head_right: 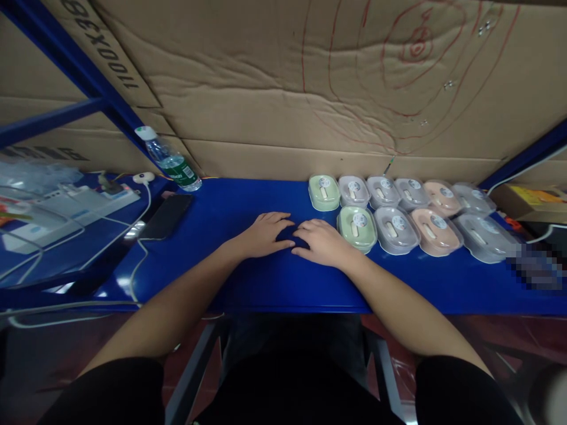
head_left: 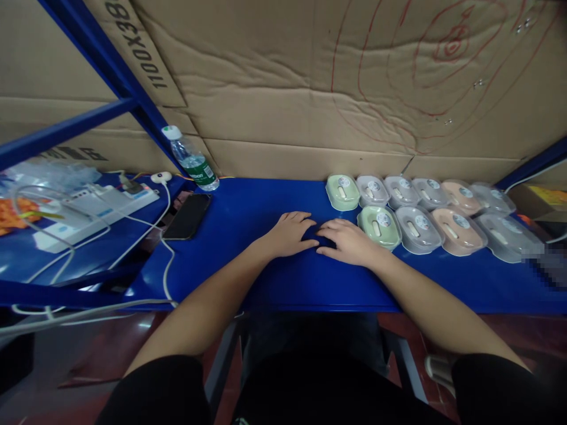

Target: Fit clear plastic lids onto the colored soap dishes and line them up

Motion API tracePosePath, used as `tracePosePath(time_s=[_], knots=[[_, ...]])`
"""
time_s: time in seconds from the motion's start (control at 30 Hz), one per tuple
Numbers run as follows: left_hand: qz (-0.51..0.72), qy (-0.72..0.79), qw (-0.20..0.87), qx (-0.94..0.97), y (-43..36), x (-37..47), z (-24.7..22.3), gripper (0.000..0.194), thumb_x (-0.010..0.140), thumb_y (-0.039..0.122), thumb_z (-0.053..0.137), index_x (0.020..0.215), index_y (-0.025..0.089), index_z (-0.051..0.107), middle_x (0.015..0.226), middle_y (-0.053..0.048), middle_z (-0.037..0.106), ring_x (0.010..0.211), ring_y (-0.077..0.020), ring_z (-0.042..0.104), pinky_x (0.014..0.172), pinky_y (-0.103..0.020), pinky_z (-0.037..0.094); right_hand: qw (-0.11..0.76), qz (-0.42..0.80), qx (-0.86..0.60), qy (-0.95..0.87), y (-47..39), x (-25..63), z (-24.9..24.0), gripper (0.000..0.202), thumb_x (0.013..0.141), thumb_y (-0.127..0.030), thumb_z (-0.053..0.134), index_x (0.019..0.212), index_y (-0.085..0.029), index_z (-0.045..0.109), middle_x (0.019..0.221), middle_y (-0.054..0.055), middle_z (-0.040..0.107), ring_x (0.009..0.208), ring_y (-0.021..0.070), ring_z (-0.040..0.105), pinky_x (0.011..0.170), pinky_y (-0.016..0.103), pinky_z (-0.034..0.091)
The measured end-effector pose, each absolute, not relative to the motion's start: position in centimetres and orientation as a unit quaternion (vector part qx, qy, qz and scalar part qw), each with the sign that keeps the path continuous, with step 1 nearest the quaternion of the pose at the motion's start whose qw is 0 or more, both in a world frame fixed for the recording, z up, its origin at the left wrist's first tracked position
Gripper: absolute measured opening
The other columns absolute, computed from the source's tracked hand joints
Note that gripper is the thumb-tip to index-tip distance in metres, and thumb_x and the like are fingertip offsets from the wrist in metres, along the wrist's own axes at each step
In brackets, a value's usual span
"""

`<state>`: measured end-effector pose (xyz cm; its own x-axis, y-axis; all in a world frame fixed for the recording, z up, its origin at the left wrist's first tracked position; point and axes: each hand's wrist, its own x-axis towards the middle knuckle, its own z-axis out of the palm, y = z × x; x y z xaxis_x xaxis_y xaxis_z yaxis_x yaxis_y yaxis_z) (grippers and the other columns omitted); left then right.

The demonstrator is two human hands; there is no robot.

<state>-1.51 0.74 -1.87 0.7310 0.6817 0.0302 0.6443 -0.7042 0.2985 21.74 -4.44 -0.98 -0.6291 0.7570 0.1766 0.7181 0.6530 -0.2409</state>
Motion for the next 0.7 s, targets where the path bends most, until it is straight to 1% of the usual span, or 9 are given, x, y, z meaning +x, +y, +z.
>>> tracePosePath(time_s=[0.1,0.23,0.37,0.4,0.5,0.6,0.67,0.7], knots=[[0.053,0.361,0.126,0.922,0.7,-1.5,-1.7,0.060,0.099,0.057,0.056,0.144,0.017,0.060,0.162,-0.020,0.047,0.153,-0.0376,0.040,0.123,-0.056,0.031,0.130,0.074,-0.410,-0.900,-4.5,21.7,-0.9,0.041,0.100,-0.046,0.064,0.129,-0.019,0.071,0.131,0.015,0.071,0.123,0.0338,0.065,0.107,0.052,0.050],[0.045,0.364,0.131,0.921,0.6,-1.5,-1.5,0.067,0.100,0.059,0.055,0.150,0.015,0.054,0.163,-0.021,0.046,0.153,-0.0371,0.039,0.123,-0.055,0.032,0.132,0.079,-0.411,-0.899,-4.6,21.7,-0.7,0.043,0.100,-0.044,0.065,0.134,-0.019,0.069,0.133,0.015,0.070,0.124,0.0339,0.065,0.107,0.053,0.050],[0.053,0.361,0.140,0.920,0.7,-1.6,-1.6,0.069,0.100,0.060,0.053,0.153,0.016,0.050,0.165,-0.020,0.044,0.153,-0.0375,0.039,0.123,-0.056,0.033,0.128,0.086,-0.402,-0.902,-4.6,21.9,-0.6,0.030,0.101,-0.042,0.063,0.118,-0.021,0.076,0.128,0.012,0.073,0.123,0.0323,0.065,0.108,0.052,0.050],[0.053,0.360,0.141,0.921,0.7,-1.6,-1.6,0.069,0.100,0.060,0.053,0.153,0.017,0.050,0.165,-0.020,0.044,0.154,-0.0379,0.039,0.123,-0.057,0.033,0.127,0.087,-0.401,-0.903,-4.6,21.9,-0.7,0.030,0.101,-0.042,0.063,0.117,-0.021,0.076,0.129,0.012,0.073,0.123,0.0324,0.065,0.108,0.052,0.049],[0.052,0.361,0.143,0.920,0.7,-1.6,-1.7,0.070,0.100,0.061,0.052,0.153,0.016,0.050,0.165,-0.021,0.043,0.154,-0.0386,0.038,0.123,-0.058,0.032,0.126,0.082,-0.404,-0.902,-4.6,21.8,-0.7,0.035,0.100,-0.043,0.065,0.124,-0.021,0.074,0.135,0.014,0.070,0.127,0.0337,0.064,0.110,0.055,0.048],[0.051,0.362,0.143,0.920,0.7,-1.6,-1.7,0.071,0.100,0.062,0.052,0.155,0.016,0.048,0.165,-0.021,0.043,0.155,-0.0380,0.038,0.124,-0.058,0.032,0.132,0.054,-0.421,-0.896,-4.6,21.9,-0.1,0.038,0.099,-0.043,0.065,0.130,-0.022,0.072,0.138,0.013,0.069,0.130,0.0346,0.062,0.118,0.060,0.039],[0.052,0.361,0.146,0.920,0.7,-1.6,-1.8,0.073,0.100,0.064,0.051,0.155,0.017,0.048,0.166,-0.020,0.042,0.155,-0.0385,0.037,0.124,-0.058,0.030,0.150,0.015,-0.459,-0.875,-4.7,22.5,0.7,0.039,0.100,-0.045,0.062,0.131,-0.022,0.071,0.141,0.014,0.067,0.133,0.0371,0.060,0.120,0.064,0.035],[0.053,0.361,0.148,0.919,0.7,-1.7,-1.8,0.073,0.100,0.065,0.051,0.155,0.018,0.048,0.167,-0.020,0.042,0.156,-0.0388,0.036,0.125,-0.059,0.030,0.162,-0.010,-0.487,-0.858,-4.7,23.0,1.1,0.042,0.101,-0.046,0.061,0.133,-0.021,0.070,0.143,0.016,0.066,0.134,0.0395,0.058,0.119,0.065,0.035]])
